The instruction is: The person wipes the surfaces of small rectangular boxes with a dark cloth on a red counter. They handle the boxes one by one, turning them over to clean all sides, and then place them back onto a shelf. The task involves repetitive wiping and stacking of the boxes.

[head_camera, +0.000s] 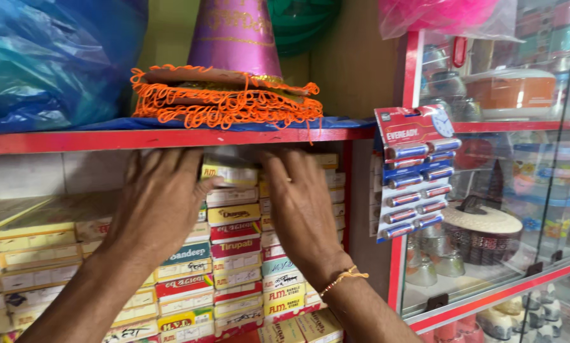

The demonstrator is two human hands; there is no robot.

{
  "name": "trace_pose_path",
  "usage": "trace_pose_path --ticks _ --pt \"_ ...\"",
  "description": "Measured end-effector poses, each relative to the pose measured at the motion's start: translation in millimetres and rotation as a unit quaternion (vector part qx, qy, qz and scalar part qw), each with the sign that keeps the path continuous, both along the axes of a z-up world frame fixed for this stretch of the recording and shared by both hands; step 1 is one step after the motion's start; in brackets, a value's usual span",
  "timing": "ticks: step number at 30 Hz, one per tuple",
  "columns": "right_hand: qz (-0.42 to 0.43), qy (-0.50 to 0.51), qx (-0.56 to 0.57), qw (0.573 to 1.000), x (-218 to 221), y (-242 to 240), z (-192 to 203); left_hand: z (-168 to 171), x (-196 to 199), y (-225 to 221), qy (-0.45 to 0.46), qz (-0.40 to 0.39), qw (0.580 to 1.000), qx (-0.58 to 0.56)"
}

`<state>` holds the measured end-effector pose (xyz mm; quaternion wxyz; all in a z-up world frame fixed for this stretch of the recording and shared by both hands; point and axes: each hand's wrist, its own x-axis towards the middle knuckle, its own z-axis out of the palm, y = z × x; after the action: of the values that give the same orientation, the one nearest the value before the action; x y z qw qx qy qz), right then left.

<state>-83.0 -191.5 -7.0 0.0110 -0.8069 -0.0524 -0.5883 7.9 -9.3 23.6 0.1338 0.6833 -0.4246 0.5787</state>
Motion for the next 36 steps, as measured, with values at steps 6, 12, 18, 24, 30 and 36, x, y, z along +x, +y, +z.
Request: trace_pose_path --ticks 6,12,18,24,30,36 --pt "0.084 0.038 -0.03 0.995 16 40 6 11 15 35 0.253 -0.036 0.967 -0.017" --pt "0.021 0.118 -0.01 0.993 28 46 14 21 18 54 0.328 -0.046 0.942 0.045" --pt "0.025 0.028 -0.015 0.999 26 63 14 22 34 64 0.311 -0.054 0.948 -0.039" --pt "0.041 0.031 -0.015 0.999 26 74 17 12 67 64 0.411 -0.097 0.904 -0.072" --pt "0.069 0.01 -0.028 0.997 32 92 14 7 53 83 0.31 -0.117 0.934 -0.137" --pt "0.127 -0.017 -0.034 0.991 46 139 11 -2 21 136 0.217 -0.042 0.954 -0.202"
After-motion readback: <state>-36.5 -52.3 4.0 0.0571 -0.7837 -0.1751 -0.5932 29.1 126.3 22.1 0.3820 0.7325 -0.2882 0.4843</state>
